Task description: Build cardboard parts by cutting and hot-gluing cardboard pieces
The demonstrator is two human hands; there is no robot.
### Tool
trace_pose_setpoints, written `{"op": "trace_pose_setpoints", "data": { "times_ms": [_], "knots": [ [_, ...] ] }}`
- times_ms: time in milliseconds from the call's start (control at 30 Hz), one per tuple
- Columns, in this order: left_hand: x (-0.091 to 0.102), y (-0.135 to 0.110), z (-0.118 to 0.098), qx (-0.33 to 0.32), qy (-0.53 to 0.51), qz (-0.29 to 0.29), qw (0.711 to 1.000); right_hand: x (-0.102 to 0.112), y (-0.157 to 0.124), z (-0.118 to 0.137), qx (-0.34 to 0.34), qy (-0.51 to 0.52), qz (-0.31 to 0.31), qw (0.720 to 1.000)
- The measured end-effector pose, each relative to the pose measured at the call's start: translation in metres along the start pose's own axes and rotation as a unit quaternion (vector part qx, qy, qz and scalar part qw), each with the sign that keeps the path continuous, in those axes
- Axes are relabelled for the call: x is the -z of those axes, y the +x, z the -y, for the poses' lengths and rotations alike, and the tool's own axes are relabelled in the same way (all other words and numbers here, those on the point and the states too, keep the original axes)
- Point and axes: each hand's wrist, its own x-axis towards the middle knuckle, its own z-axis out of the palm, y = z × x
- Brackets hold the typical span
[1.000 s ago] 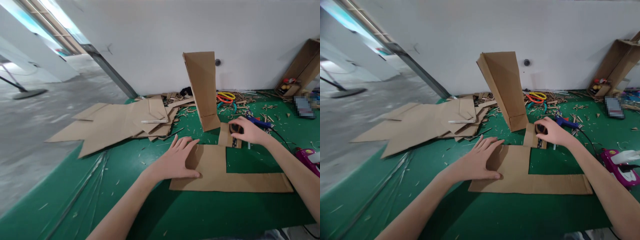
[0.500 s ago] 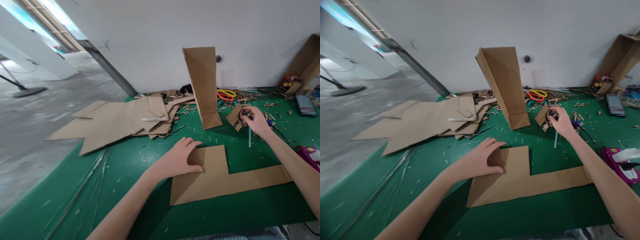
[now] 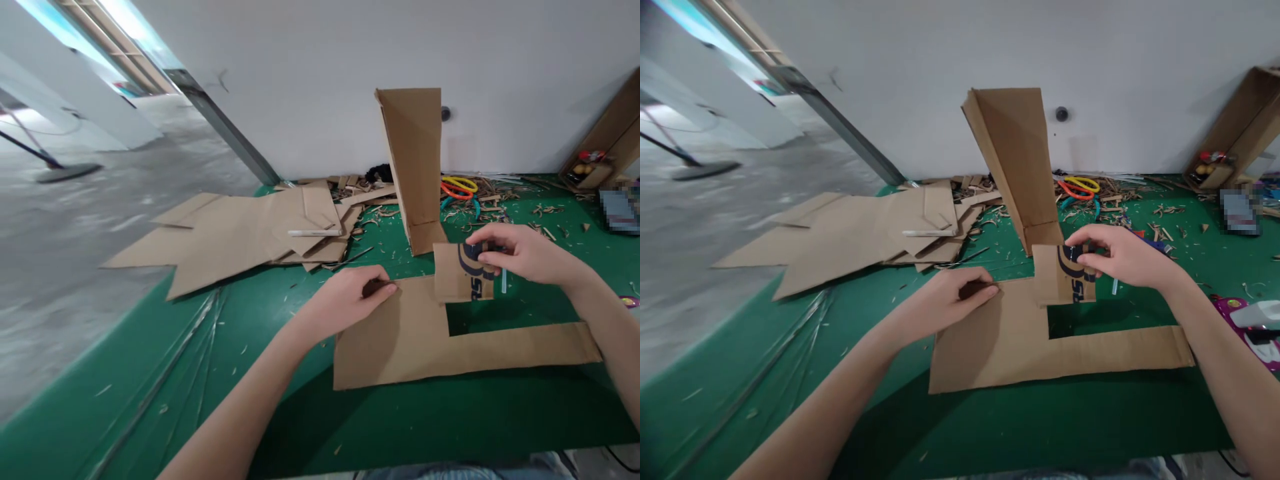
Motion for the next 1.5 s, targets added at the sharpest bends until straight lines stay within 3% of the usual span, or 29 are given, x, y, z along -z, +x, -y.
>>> {"op": "trace_pose_setpoints", "data": {
  "times_ms": [167,267,367,467,633,833,1333,1500],
  "knots": [
    [0.003,0.003,-0.004,0.03,0.005,0.0,1.0,0.012,-0.011,0.032,0.016,-0.074,-0.05,0.996],
    [0.004,0.007,-0.011,0.023,0.005,0.0,1.0,-0.003,-0.004,0.038,0.048,-0.093,-0.018,0.994],
    [0.008,0.014,-0.016,-0.007,-0.002,0.004,1.0,-0.029,0.011,0.033,0.091,-0.122,0.028,0.988],
    [0.013,0.023,-0.018,-0.021,0.002,0.012,1.0,-0.045,0.024,0.021,0.08,-0.138,0.038,0.986],
    [0.012,0.033,-0.019,-0.014,-0.014,0.018,1.0,-0.047,0.027,0.003,0.066,-0.163,0.042,0.983],
    [0.009,0.037,-0.018,-0.031,-0.034,0.03,0.999,-0.048,0.028,0.0,0.087,-0.175,0.063,0.979],
    [0.012,0.039,-0.023,-0.02,-0.05,0.021,0.998,-0.038,0.025,0.013,0.072,-0.138,0.063,0.986],
    [0.022,0.038,-0.03,-0.022,-0.04,0.015,0.999,-0.045,0.019,0.0,0.005,-0.025,0.011,1.0]
  ]
}}
